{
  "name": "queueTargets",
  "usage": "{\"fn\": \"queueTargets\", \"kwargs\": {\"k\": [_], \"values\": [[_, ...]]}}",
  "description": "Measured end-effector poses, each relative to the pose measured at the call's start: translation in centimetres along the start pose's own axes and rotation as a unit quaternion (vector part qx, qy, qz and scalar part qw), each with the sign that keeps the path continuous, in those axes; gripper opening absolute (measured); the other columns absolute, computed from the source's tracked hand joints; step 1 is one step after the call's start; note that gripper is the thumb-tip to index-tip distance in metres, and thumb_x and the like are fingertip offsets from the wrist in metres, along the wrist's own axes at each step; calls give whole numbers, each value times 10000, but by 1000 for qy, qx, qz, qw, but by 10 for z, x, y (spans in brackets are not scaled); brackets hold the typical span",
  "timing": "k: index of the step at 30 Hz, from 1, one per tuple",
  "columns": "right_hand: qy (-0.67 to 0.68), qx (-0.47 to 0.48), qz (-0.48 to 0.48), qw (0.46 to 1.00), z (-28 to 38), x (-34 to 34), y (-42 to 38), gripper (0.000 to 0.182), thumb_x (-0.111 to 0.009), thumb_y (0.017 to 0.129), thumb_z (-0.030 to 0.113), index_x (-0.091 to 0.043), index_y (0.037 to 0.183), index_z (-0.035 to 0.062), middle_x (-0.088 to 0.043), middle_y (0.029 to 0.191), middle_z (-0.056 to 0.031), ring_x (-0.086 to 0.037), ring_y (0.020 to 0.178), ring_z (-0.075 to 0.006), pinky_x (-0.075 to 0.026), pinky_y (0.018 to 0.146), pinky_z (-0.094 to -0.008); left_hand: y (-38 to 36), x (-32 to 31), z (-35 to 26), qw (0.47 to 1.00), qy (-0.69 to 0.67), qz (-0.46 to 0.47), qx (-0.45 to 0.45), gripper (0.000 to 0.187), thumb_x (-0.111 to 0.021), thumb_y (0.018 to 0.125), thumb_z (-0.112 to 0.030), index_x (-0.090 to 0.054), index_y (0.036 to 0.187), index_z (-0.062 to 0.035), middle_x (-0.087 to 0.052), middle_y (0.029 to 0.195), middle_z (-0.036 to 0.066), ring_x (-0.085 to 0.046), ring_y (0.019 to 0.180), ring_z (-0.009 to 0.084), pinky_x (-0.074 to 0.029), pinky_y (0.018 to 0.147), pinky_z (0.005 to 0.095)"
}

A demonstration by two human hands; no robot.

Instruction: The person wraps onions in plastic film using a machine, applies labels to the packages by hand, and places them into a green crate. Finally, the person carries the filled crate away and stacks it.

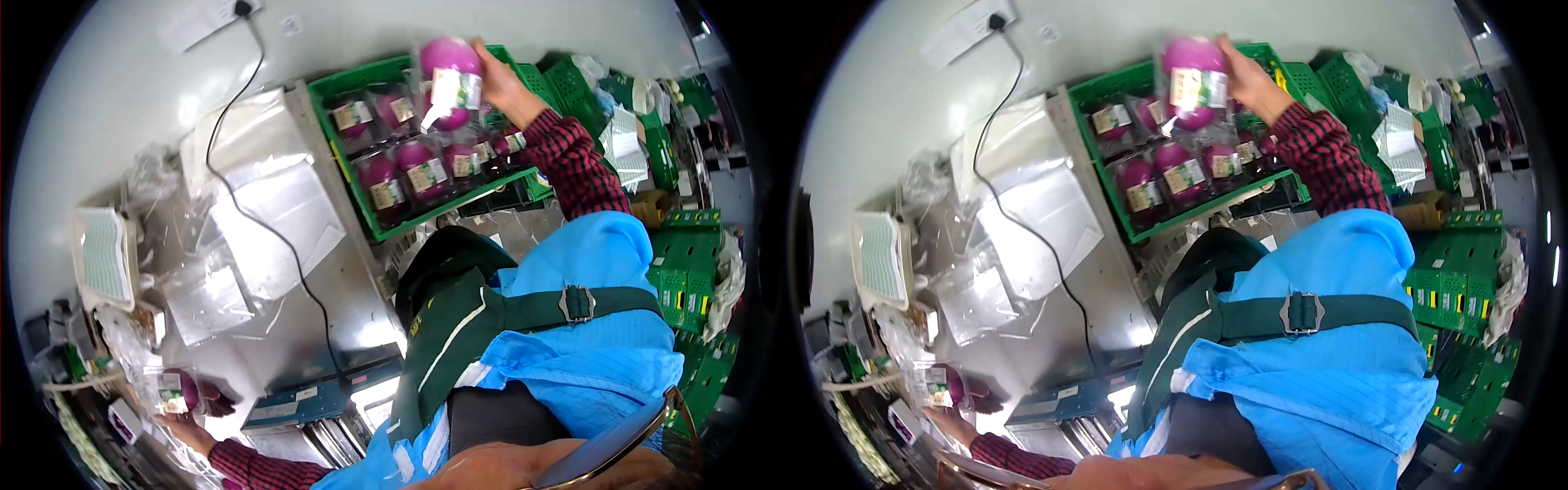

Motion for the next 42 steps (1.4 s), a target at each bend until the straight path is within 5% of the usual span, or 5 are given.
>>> {"fn": "queueTargets", "kwargs": {"k": [14,24,25,28,42], "values": [[-152,-118,-44,980,-87,289,30,495,-507,910,440,-626,951,-39,-648,911,-105,-622,789,-183,-504,740,-352,-282,-420,-70,926,15,377,22,692,-309,959,-535,-368,1335,43,-482,1286,151,-486,1163,220,-363,1004,346],[-552,239,-332,726,-104,247,-20,478,-641,812,284,-521,1136,-48,-603,1034,-225,-580,973,-397,-437,894,-445,-544,-710,23,819,97,565,40,387,-488,953,-391,-612,993,-26,-553,828,-14,-479,678,81,-396,588,254],[-459,269,-250,809,-96,239,-24,447,-657,796,246,-532,1133,-19,-610,1026,-202,-587,956,-383,-440,891,-438,-560,-733,38,810,64,583,-4,334,-523,944,-347,-608,958,-25,-547,806,-16,-455,670,65,-373,581,229],[-458,407,-196,765,-105,241,-29,376,-660,780,220,-564,1105,59,-622,979,-159,-601,879,-351,-454,829,-431,-598,-778,69,781,149,607,-7,393,-533,936,-336,-578,1080,27,-578,886,24,-479,801,89,-406,720,247],[-653,100,-145,736,-102,236,-74,753,-689,727,320,-377,1255,-118,-446,1214,-325,-483,1104,-420,-469,852,-428,-622,-808,156,611,319,707,158,379,-543,921,-245,-522,1016,122,-603,888,178,-640,750,246,-554,659,305]]}}
Point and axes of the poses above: each hand's wrist, its own y-axis towards the middle knuckle, its own x-axis out of the back of the hand, z = x × y, the point moved 4 cm from there along y, towards the middle knuckle
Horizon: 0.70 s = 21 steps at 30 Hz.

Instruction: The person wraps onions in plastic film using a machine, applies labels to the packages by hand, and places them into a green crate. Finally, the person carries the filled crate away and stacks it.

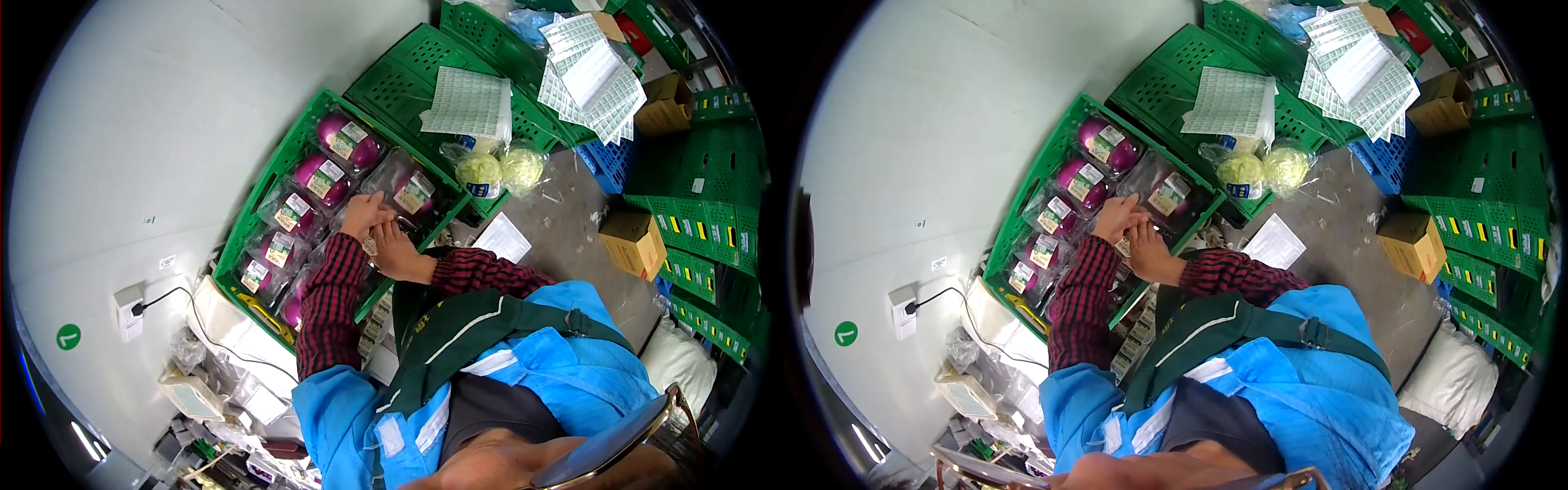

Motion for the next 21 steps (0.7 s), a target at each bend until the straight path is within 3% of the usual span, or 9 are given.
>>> {"fn": "queueTargets", "kwargs": {"k": [4,6,8,11,13,17,18,20,21], "values": [[101,-7,251,963,-5,47,11,612,-676,768,279,-443,1237,-37,-478,1246,-266,-537,1051,-414,-483,847,-402,-20,1,-24,989,147,-9,3,358,-602,885,-252,-590,898,106,-631,776,137,-645,680,185,-539,585,292],[223,-17,213,951,-11,88,26,452,-656,788,248,-535,1160,21,-551,1187,-181,-593,927,-387,-486,817,-409,-49,14,-54,965,236,-74,-88,325,-635,861,-253,-641,811,68,-635,684,87,-626,622,121,-506,525,264],[219,-24,-60,973,-26,129,45,344,-620,800,225,-605,1090,41,-611,1064,-154,-584,937,-379,-474,812,-408,-84,63,-50,963,142,-157,-166,286,-628,869,-258,-672,882,24,-642,695,53,-574,590,91,-458,545,237],[104,1,-243,964,-70,128,82,389,-616,801,209,-562,1149,45,-579,1110,-187,-552,1007,-373,-453,845,-415,-156,178,8,812,193,-460,-302,354,-643,850,-256,-608,1062,26,-639,972,152,-593,888,236,-475,759,345],[113,-49,-135,983,-98,104,111,435,-620,798,198,-522,1191,41,-550,1155,-198,-515,1079,-364,-430,894,-414,-199,238,77,595,432,-614,-287,646,-691,810,-332,-446,1235,88,-524,1174,277,-526,1048,410,-431,913,439],[195,-13,-81,977,-124,80,157,414,-617,821,281,-561,1121,2,-608,1041,-221,-577,973,-379,-464,827,-426,-222,298,179,763,236,-590,-120,567,-632,862,-296,-457,1212,114,-509,1200,295,-536,1060,391,-441,897,438],[292,-76,33,953,-128,75,167,405,-611,822,317,-586,1062,-9,-621,996,-223,-588,940,-393,-476,802,-433,-223,305,184,776,236,-578,-89,525,-611,877,-297,-488,1170,121,-533,1167,292,-552,1033,383,-450,874,433],[163,-46,-7,985,-114,69,166,472,-630,772,409,-603,991,-8,-633,958,-228,-603,904,-396,-484,768,-447,-217,313,190,838,84,-538,-40,606,-617,858,-338,-435,1312,18,-591,1142,216,-591,987,339,-464,864,406],[154,-71,-3,986,-107,74,162,477,-646,751,410,-613,997,3,-637,947,-230,-607,905,-393,-486,771,-443,-182,375,247,856,149,-476,-132,474,-591,881,-299,-488,1163,69,-599,998,190,-573,848,304,-466,766,390]]}}
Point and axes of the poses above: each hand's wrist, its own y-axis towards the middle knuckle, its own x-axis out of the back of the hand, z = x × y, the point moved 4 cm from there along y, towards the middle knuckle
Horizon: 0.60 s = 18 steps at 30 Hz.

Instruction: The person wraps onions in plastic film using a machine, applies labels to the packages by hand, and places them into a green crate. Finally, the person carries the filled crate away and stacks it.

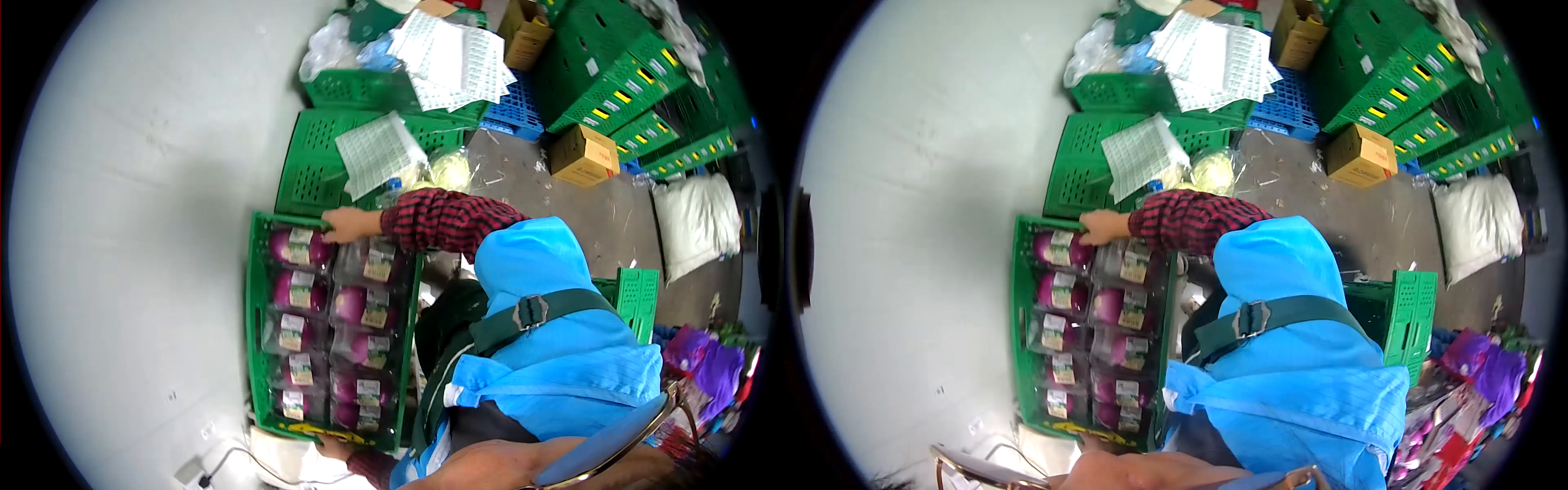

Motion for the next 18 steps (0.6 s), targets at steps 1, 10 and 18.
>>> {"fn": "queueTargets", "kwargs": {"k": [1,10,18], "values": [[46,-36,41,997,8,11,-9,466,-648,751,396,-615,1006,7,-639,945,-233,-612,905,-389,-488,774,-438,38,-6,69,992,-12,58,-115,395,-564,904,-259,-540,1013,120,-606,855,164,-556,709,269,-467,668,374],[9,3,-7,1000,90,162,-151,455,-620,812,340,-582,936,-96,-628,873,-277,-613,868,-409,-485,750,-455,-67,6,-132,953,-160,204,156,219,-574,896,-238,-550,940,-24,-530,739,23,-492,614,116,-415,563,252],[65,-18,-130,989,93,277,-418,499,-612,836,329,-515,1067,-102,-610,910,-295,-603,866,-409,-475,766,-445,-177,48,-252,945,10,327,6,223,-585,892,-264,-543,962,-56,-535,740,27,-503,618,120,-422,562,258]]}}
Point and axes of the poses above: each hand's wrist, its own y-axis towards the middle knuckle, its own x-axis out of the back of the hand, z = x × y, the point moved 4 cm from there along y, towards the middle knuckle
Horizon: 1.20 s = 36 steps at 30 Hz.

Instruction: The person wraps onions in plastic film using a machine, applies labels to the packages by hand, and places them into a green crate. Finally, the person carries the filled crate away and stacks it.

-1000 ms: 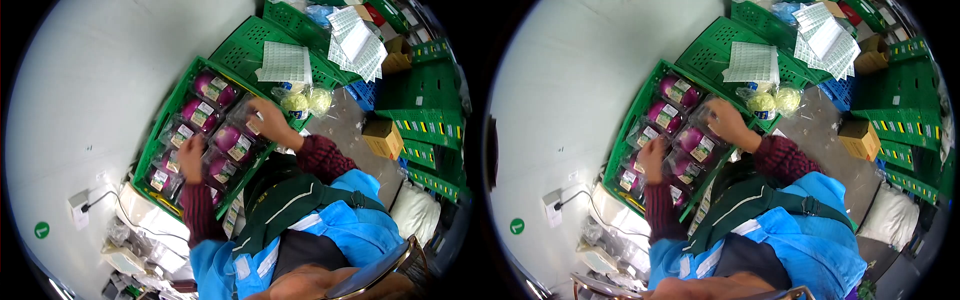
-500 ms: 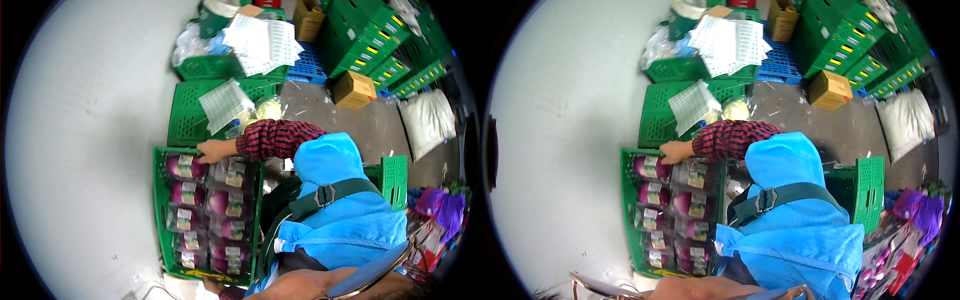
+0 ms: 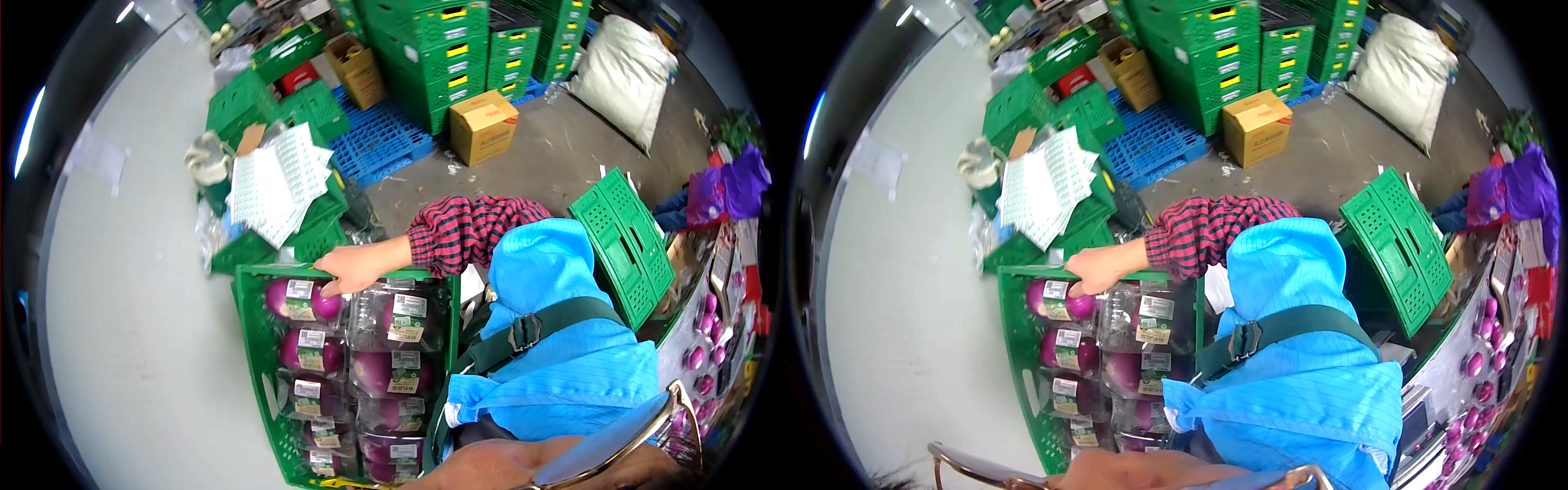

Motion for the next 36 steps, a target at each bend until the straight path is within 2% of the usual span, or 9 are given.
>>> {"fn": "queueTargets", "kwargs": {"k": [4,5,7,10,11,18,21,28,36], "values": [[39,-2,-47,998,-11,105,-151,529,-627,820,354,-514,1087,-89,-611,959,-286,-592,912,-416,-471,790,-432,-99,-31,-73,992,102,49,-56,227,-590,889,-277,-539,972,-72,-538,740,29,-509,620,122,-426,562,261],[32,24,-111,993,-32,127,-177,505,-655,796,386,-559,989,-70,-618,719,-160,-606,595,-250,-482,547,-363,-112,-48,-93,987,127,66,-71,228,-592,889,-280,-539,975,-76,-539,740,29,-510,620,122,-427,562,261],[82,83,-205,972,-57,169,-243,507,-659,805,360,-561,1076,-57,-627,726,-123,-591,580,-196,-472,516,-326,-136,-86,-130,976,168,98,-98,230,-594,888,-286,-537,980,-84,-540,741,30,-513,621,123,-428,562,263],[271,-64,-246,928,-69,217,-359,466,-648,838,311,-558,1141,-32,-618,773,-32,-519,570,-79,-435,465,-249,-173,-152,-182,952,218,148,-153,234,-599,886,-296,-534,988,-96,-542,741,31,-517,623,124,-431,562,265],[300,-69,-280,909,-45,254,-428,472,-638,847,321,-553,1152,-30,-612,798,-28,-497,566,-84,-435,476,-247,-235,-170,-203,946,234,157,-161,235,-600,885,-299,-533,991,-100,-543,741,31,-518,624,125,-432,562,266],[322,-136,-444,825,-100,284,-588,603,-600,877,295,-383,1359,3,-623,866,-66,-489,585,-84,-438,491,-233,-282,-338,-289,893,210,295,-268,247,-610,881,-322,-527,1010,-128,-548,742,34,-528,627,128,-438,561,271],[332,-152,-530,766,-122,290,-632,527,-575,896,242,-410,1353,37,-621,838,-83,-466,529,-72,-405,446,-213,-316,-426,-308,874,71,390,-281,114,-571,909,-129,-534,973,-42,-498,708,-6,-467,584,67,-389,547,199],[312,-209,-664,646,-175,318,-676,518,-585,888,189,-410,1338,2,-614,823,-76,-461,503,-57,-393,426,-207,-315,-651,-402,788,173,457,-376,170,-634,861,-118,-534,967,-29,-483,677,-17,-444,545,52,-348,471,196],[289,-253,-761,523,-206,348,-700,572,-576,898,184,-337,1380,-10,-613,848,-85,-483,528,-60,-386,431,-192,-363,-879,-486,713,248,541,-371,326,-691,810,-105,-523,1057,26,-493,666,-26,-417,515,43,-320,464,193]]}}
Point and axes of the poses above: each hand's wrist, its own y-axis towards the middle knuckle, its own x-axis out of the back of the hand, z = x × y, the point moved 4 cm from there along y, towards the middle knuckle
